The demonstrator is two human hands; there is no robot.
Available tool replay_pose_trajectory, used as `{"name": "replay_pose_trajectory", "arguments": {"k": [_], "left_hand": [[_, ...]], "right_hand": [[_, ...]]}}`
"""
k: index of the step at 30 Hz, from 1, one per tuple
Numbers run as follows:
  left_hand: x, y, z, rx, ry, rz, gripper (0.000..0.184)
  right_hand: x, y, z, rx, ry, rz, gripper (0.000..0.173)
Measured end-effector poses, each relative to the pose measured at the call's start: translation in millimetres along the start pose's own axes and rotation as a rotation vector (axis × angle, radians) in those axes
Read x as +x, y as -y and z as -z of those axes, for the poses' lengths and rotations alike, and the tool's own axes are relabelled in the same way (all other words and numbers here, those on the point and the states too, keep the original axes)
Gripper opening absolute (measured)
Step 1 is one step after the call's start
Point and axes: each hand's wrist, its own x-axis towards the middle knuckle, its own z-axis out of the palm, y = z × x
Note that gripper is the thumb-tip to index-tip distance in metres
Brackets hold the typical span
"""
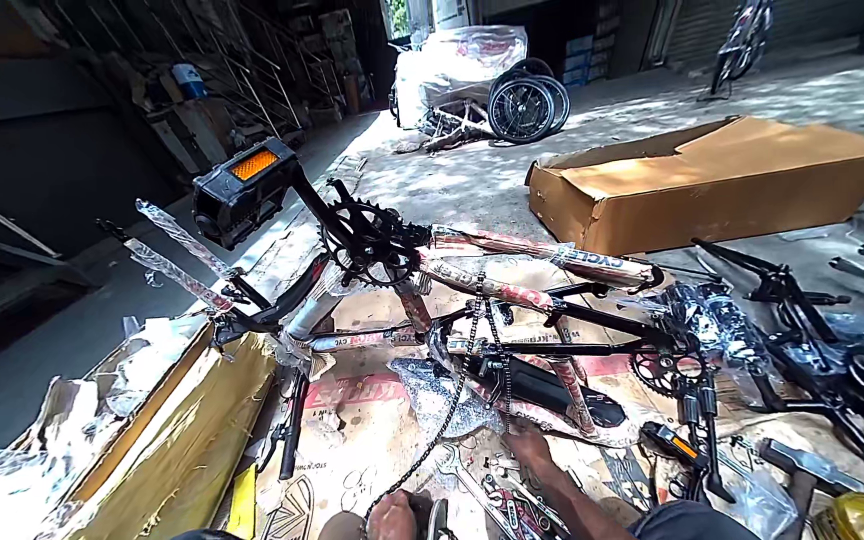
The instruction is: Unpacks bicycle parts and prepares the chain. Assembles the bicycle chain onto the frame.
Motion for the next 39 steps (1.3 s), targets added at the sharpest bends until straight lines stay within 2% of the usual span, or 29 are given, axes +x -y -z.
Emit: {"name": "replay_pose_trajectory", "arguments": {"k": [3, 5, 7, 11, 14, 15, 17, 19, 21, 23, 25, 27, 28, 29, 31, 33, 37, 39], "left_hand": [[5.1, 9.0, 16.4, 0.002, -0.015, 0.014, 0.033], [3.2, 11.4, 19.5, 0.007, 0.009, 0.020, 0.032], [4.2, 13.4, 16.9, 0.012, 0.039, 0.014, 0.032], [2.6, 12.3, 13.9, 0.034, 0.056, -0.037, 0.032], [-11.9, 8.8, 19.9, 0.019, 0.044, -0.082, 0.033], [-17.6, 8.3, 22.5, 0.005, 0.044, -0.096, 0.034], [-26.8, 10.0, 28.4, -0.071, 0.049, -0.141, 0.034], [-32.1, 13.1, 36.0, -0.159, 0.047, -0.191, 0.032], [-41.8, 12.9, 39.3, -0.148, 0.045, -0.204, 0.031], [-47.1, 11.8, 34.6, -0.121, 0.050, -0.203, 0.032], [-49.8, 6.5, 25.3, -0.109, 0.067, -0.211, 0.032], [-51.9, -1.8, 17.1, -0.129, 0.088, -0.264, 0.032], [-51.2, -6.3, 12.8, -0.165, 0.101, -0.315, 0.032], [-49.8, -10.4, 6.8, -0.228, 0.114, -0.368, 0.031], [-48.3, -16.3, -7.1, -0.365, 0.141, -0.436, 0.030], [-51.2, -21.3, -14.0, -0.389, 0.125, -0.460, 0.031], [-49.0, -21.3, -24.7, -0.422, 0.052, -0.446, 0.032], [-48.2, -21.5, -25.4, -0.469, 0.008, -0.425, 0.031]], "right_hand": [[12.0, -0.3, -4.4, -0.101, 0.106, 0.132, 0.065], [-0.2, -5.0, -17.6, -0.324, 0.203, 0.211, 0.050], [-26.1, -4.6, -39.2, -0.500, 0.366, 0.270, 0.052], [-94.5, 10.5, -75.9, -0.408, 0.639, 0.447, 0.055], [-144.0, 21.6, -80.6, -0.325, 0.795, 0.628, 0.049], [-157.7, 22.1, -81.0, -0.261, 0.813, 0.639, 0.048], [-179.3, 19.3, -81.8, -0.018, 0.786, 0.538, 0.043], [-197.4, 22.8, -76.6, 0.406, 0.742, 0.327, 0.034], [-215.9, 36.2, -53.1, 0.832, 0.644, 0.142, 0.028], [-220.6, 38.2, -28.6, 1.032, 0.578, 0.145, 0.023], [-209.2, 15.4, -17.1, 0.806, 0.562, 0.258, 0.022], [-196.5, -6.5, -19.9, 0.391, 0.544, 0.262, 0.039], [-191.8, -11.0, -22.9, 0.285, 0.560, 0.234, 0.043], [-191.1, -10.9, -25.0, 0.312, 0.583, 0.193, 0.043], [-194.4, -5.1, -27.4, 0.602, 0.576, 0.058, 0.043], [-190.3, -0.5, -21.9, 0.774, 0.537, 0.003, 0.041], [-176.0, -6.5, -14.0, 0.855, 0.540, 0.075, 0.008], [-172.0, -4.9, -16.0, 0.884, 0.537, 0.127, 0.009]]}}
